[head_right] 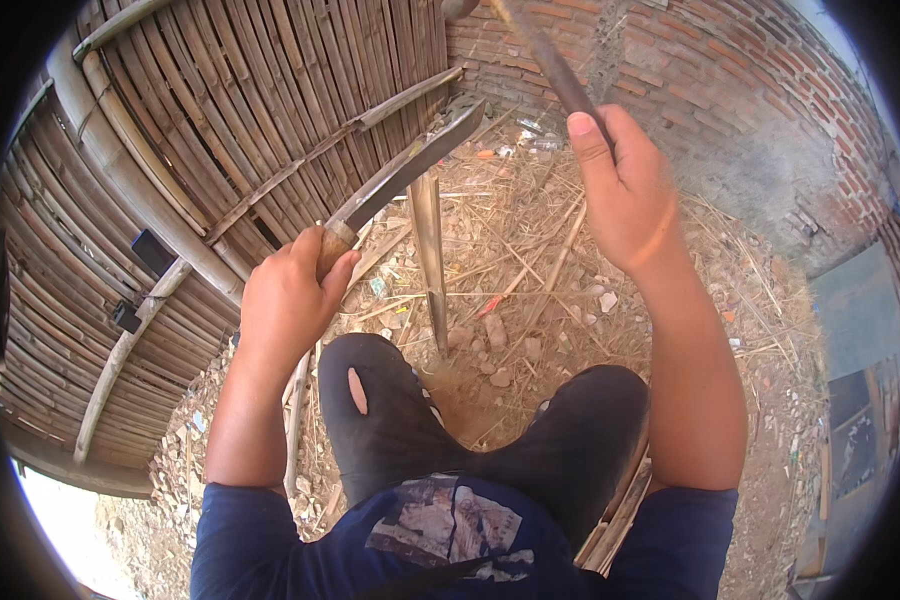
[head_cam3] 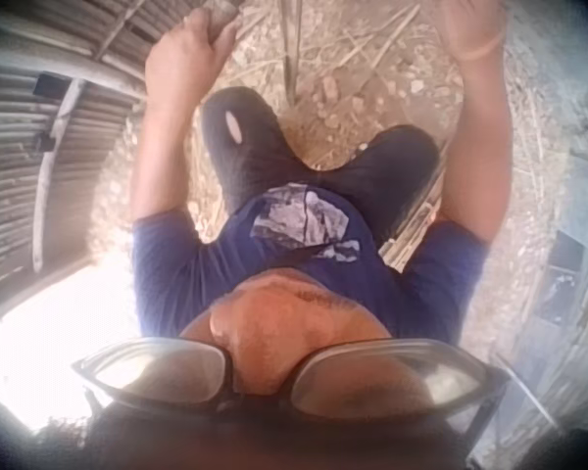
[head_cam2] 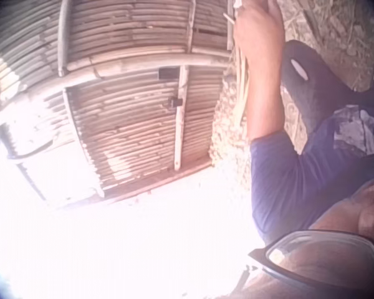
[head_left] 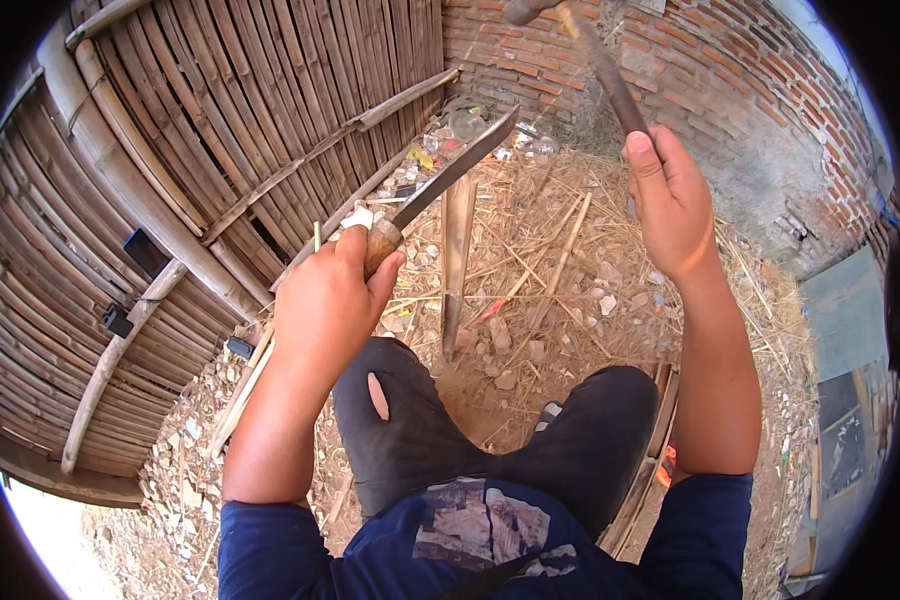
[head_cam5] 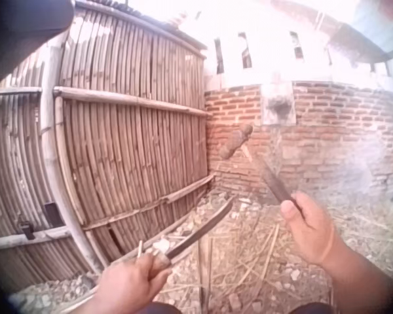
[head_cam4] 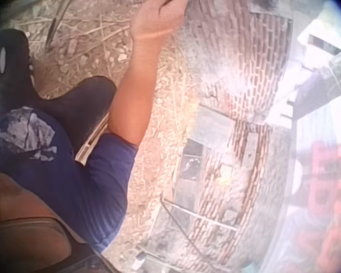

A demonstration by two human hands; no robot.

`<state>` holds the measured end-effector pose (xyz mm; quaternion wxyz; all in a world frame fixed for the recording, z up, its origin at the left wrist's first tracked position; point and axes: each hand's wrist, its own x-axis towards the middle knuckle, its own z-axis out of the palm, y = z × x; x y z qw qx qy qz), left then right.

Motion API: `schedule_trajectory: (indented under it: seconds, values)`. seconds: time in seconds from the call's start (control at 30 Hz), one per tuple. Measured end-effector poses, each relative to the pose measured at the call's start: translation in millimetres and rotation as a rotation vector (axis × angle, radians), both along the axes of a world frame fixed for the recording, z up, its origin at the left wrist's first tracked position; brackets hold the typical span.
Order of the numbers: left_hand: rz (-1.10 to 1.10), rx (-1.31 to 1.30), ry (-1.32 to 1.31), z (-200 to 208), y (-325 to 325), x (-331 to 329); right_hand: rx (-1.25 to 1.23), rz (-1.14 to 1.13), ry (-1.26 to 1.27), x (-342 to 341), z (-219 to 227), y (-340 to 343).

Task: The person splits a piece of bamboo by placing a large knife across its top and striking the knife with a hammer.

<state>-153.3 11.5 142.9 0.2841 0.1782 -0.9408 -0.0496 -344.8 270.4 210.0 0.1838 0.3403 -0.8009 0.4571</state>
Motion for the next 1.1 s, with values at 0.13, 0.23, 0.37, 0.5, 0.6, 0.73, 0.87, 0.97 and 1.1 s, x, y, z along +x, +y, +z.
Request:
schedule_trajectory:
  seconds: [0.13, 0.23, 0.37, 0.5, 0.6, 0.73, 0.87, 0.97, 1.1]
  values:
    - [0.001, -0.025, 0.005, -1, -2, -1, 0.226, -0.040, -0.010, 8, -15, -3]
    - [-0.008, -0.008, -0.015, 2, 1, 0, 0.518, -0.067, -0.088, 3, -42, -15]
    - [0.041, 0.038, -0.076, 7, 7, 2, 0.350, -0.024, -0.037, 2, -28, -8]
    - [-0.011, -0.027, 0.004, -2, -2, 2, 0.013, -0.035, -0.023, 4, -7, 4]
    - [-0.019, -0.058, 0.049, -7, -5, 2, 0.006, -0.063, 0.015, 7, -17, -1]
    - [0.032, 0.015, -0.028, 5, 1, 3, 0.293, -0.014, -0.007, 4, -56, -12]
    - [0.020, -0.024, -0.018, -2, -9, 2, 0.182, 0.002, -0.067, 4, -39, -10]
    - [0.015, -0.038, 0.003, -3, -8, 6, 0.017, 0.009, -0.025, 3, -14, -3]
    - [0.011, -0.038, 0.010, -4, -5, 4, -0.172, 0.030, 0.018, 2, -14, -8]
